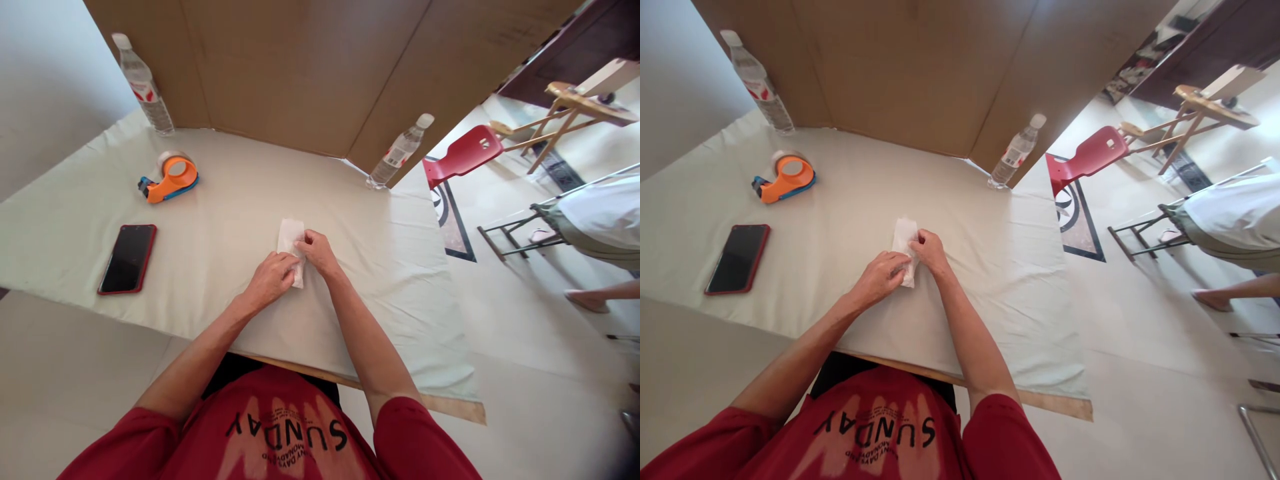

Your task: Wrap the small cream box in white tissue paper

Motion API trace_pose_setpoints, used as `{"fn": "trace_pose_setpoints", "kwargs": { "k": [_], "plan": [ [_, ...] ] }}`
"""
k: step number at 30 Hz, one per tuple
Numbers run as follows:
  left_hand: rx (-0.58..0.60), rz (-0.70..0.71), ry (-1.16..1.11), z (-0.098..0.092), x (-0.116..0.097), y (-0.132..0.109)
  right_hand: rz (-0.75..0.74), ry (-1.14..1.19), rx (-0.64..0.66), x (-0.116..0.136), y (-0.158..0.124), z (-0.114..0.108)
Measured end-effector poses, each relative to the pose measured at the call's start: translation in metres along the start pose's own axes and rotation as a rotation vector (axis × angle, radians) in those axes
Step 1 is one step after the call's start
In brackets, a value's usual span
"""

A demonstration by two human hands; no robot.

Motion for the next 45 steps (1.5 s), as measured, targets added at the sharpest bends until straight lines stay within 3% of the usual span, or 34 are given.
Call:
{"fn": "trace_pose_setpoints", "kwargs": {
  "k": [6, 11, 14, 17, 21, 31, 36, 39, 41, 43, 45],
  "plan": [
    [-0.079, -0.089, -0.093, -0.001, 0.005, -0.004, -0.053, 0.445, 0.083, 0.012, -0.023, 0.006],
    [-0.255, -0.210, -0.074, -0.002, 0.010, -0.012, -0.187, 0.328, 0.099, 0.019, -0.048, 0.000],
    [-0.313, -0.186, -0.071, -0.004, 0.014, -0.011, -0.286, 0.146, 0.078, 0.022, -0.060, -0.004],
    [-0.240, -0.105, -0.073, -0.004, 0.018, -0.004, -0.386, 0.016, 0.058, 0.020, -0.067, -0.003],
    [-0.102, -0.108, -0.146, -0.006, 0.027, 0.000, -0.518, -0.092, 0.017, 0.015, -0.076, -0.002],
    [0.020, -0.015, -0.250, -0.010, 0.030, -0.009, -0.707, -0.381, 0.082, 0.002, -0.102, 0.002],
    [0.070, 0.036, -0.310, -0.018, 0.027, -0.014, -0.587, -0.163, 0.002, -0.001, -0.086, 0.004],
    [0.061, -0.092, -0.352, -0.020, 0.027, -0.013, -0.332, 0.033, 0.065, -0.002, -0.079, 0.002],
    [0.119, -0.213, -0.422, -0.017, 0.029, -0.013, -0.160, 0.128, 0.156, -0.003, -0.081, 0.003],
    [0.192, -0.306, -0.492, -0.011, 0.029, -0.016, -0.066, 0.145, 0.218, -0.003, -0.087, 0.004],
    [0.234, -0.374, -0.527, -0.006, 0.030, -0.019, -0.044, 0.082, 0.200, -0.002, -0.091, 0.003]
  ]
}}
Point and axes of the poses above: each hand's wrist, its own y-axis towards the middle knuckle, its own z-axis out of the palm, x = y × z, the point moved 5 cm from there along y, towards the middle knuckle
